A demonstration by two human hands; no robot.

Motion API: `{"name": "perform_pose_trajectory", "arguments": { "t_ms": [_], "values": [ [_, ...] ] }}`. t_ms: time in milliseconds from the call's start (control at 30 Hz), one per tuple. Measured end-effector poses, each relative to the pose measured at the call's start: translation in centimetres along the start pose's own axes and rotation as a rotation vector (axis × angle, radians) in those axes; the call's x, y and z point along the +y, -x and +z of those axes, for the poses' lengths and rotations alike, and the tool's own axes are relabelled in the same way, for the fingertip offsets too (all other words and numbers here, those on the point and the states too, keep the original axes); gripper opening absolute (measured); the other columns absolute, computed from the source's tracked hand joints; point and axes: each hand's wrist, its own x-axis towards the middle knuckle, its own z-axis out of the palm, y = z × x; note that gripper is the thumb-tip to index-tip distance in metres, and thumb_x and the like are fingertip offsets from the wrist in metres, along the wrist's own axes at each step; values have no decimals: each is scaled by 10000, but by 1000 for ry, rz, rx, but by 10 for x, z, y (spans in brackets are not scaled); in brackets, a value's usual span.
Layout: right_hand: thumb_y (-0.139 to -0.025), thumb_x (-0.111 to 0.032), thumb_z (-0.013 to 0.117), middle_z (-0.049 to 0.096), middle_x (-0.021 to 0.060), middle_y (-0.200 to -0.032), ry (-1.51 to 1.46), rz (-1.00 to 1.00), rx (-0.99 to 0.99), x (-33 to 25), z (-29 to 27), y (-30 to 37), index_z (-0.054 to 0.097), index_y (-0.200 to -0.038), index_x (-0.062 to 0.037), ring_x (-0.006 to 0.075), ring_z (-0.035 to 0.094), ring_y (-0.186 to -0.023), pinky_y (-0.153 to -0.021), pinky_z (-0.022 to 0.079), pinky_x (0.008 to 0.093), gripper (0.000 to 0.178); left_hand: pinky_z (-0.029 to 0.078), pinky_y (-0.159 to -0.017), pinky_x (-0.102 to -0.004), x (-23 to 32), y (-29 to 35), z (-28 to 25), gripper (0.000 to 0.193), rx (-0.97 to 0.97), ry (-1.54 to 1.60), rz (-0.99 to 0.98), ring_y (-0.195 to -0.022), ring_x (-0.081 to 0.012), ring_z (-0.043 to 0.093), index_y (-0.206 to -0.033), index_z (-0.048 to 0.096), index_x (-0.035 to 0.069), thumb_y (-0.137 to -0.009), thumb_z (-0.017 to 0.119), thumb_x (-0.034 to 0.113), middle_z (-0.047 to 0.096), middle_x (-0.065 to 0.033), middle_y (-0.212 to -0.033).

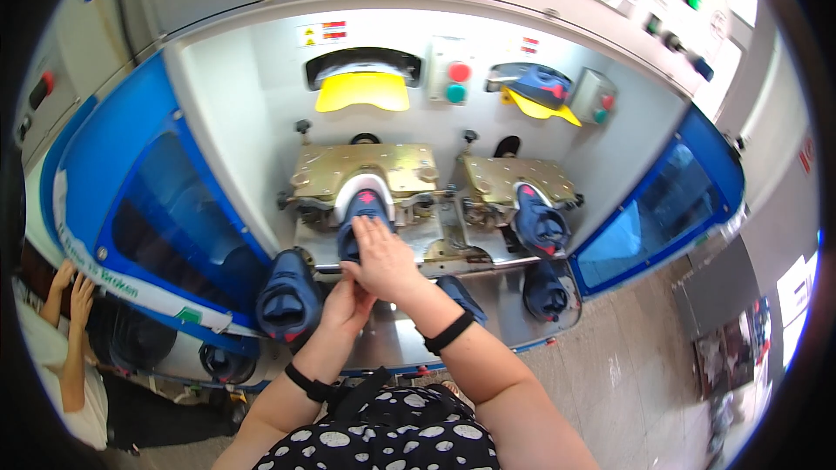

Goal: Operating a specialized lasting and molding machine to form and set the shapes of shoes.

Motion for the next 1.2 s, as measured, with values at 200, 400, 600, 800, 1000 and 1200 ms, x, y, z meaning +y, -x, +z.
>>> {"name": "perform_pose_trajectory", "arguments": {
  "t_ms": [200,400,600,800,1000,1200],
  "values": [
    [-722,-365,769,372,215,-1475,-227,168,-87,1,31,1,352,-1432,-19,354,323,-1397,-1120,303,455,894,483,-966,-362,-4,-23,-30,464,-428,-93,72,-1156,-221,560,-1370,440,25,-1003,502,300,550,-111,-1325],
    [-724,-557,719,231,182,-1564,-184,66,-11,20,64,0,229,-1478,57,340,125,-1475,-1111,241,441,1089,437,-1009,-399,-17,-32,-30,487,-238,-293,-4,-1190,-239,526,-1384,401,30,-997,492,312,526,-134,-1326],
    [-718,-596,704,308,150,-1538,-135,-36,247,23,55,13,307,-1474,-12,337,181,-1460,-1100,261,507,1035,448,-982,-423,-50,-16,-16,497,-156,-399,-185,-1158,-254,547,-1360,424,45,-967,530,331,555,-147,-1282],
    [-858,-605,586,390,101,-1498,25,-157,226,37,21,116,437,-1420,-126,333,381,-1353,-947,415,584,752,460,-955,-447,-79,-7,-8,508,-107,-424,-370,-1127,-269,567,-1336,446,59,-938,568,350,585,-161,-1238],
    [-810,-593,666,396,102,-1494,56,-46,67,99,29,229,417,-1435,-205,315,368,-1367,-1041,317,579,776,471,-928,-471,-87,-11,-13,518,-27,-407,-501,-1095,-284,588,-1312,468,74,-908,606,369,615,-174,-1193],
    [-686,-479,755,483,135,-1370,-149,-48,-143,139,27,297,534,-1267,-86,356,408,-1303,-1040,334,576,736,482,-901,-495,-49,-10,-21,530,68,-298,-474,-1064,-299,609,-1287,490,88,-879,644,388,644,-188,-1149]
  ]
}}
